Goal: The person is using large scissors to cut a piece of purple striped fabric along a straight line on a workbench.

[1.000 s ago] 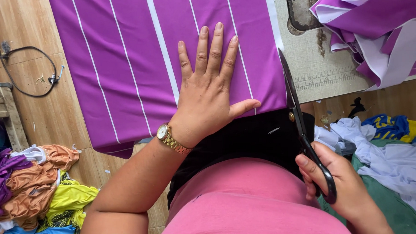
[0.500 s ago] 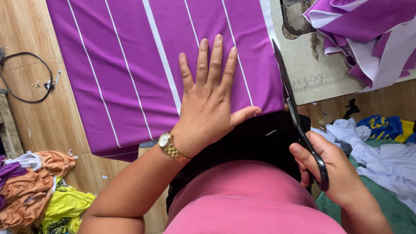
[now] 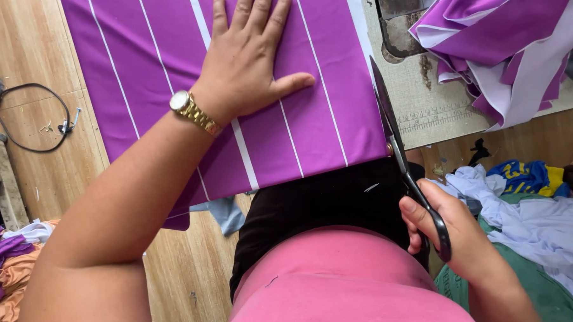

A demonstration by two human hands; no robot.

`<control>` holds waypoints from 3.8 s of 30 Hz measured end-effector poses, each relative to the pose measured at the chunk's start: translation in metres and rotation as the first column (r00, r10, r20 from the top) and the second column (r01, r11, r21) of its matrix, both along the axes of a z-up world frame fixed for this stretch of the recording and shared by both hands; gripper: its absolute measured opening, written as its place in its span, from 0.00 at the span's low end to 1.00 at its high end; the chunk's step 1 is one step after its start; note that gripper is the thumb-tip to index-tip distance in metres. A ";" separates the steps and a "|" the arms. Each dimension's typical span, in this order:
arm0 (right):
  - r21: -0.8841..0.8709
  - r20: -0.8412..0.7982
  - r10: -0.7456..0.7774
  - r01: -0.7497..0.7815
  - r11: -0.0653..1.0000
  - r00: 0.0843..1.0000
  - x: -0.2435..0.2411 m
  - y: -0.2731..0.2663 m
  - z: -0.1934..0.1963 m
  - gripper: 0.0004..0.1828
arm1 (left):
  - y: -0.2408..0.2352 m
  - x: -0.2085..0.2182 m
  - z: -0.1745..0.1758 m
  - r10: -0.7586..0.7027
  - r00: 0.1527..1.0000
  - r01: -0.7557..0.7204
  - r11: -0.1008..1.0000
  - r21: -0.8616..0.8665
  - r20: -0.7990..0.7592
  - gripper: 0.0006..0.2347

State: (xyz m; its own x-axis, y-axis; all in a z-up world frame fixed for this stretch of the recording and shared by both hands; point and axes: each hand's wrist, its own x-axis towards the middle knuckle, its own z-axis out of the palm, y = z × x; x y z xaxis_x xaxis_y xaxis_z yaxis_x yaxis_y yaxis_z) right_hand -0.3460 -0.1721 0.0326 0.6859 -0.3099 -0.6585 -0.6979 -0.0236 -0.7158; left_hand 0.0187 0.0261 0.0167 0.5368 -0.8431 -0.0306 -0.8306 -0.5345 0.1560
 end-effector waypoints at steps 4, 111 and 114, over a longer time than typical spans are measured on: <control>-0.057 -0.056 0.013 -0.017 0.998 0.998 0.008 0.001 0.004 0.20 | 0.004 -0.020 0.005 0.024 0.999 -0.023 0.999 0.025 -0.035 0.53; 0.125 -0.001 -0.043 0.043 0.991 0.999 -0.031 0.000 0.002 0.14 | 0.001 -0.041 0.020 0.087 0.994 -0.080 0.991 0.108 -0.064 0.55; 0.072 0.044 0.021 -0.024 0.997 0.999 -0.026 -0.001 -0.002 0.16 | 0.003 -0.050 0.019 0.046 0.998 -0.044 0.997 0.056 -0.031 0.54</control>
State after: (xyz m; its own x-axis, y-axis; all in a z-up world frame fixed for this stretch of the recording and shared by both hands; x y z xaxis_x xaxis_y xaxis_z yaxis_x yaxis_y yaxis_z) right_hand -0.3721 -0.1733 0.0310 0.7206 -0.2468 -0.6480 -0.6659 0.0140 -0.7459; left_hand -0.0318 0.0290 0.0360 0.5721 -0.8147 -0.0944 -0.8007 -0.5798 0.1511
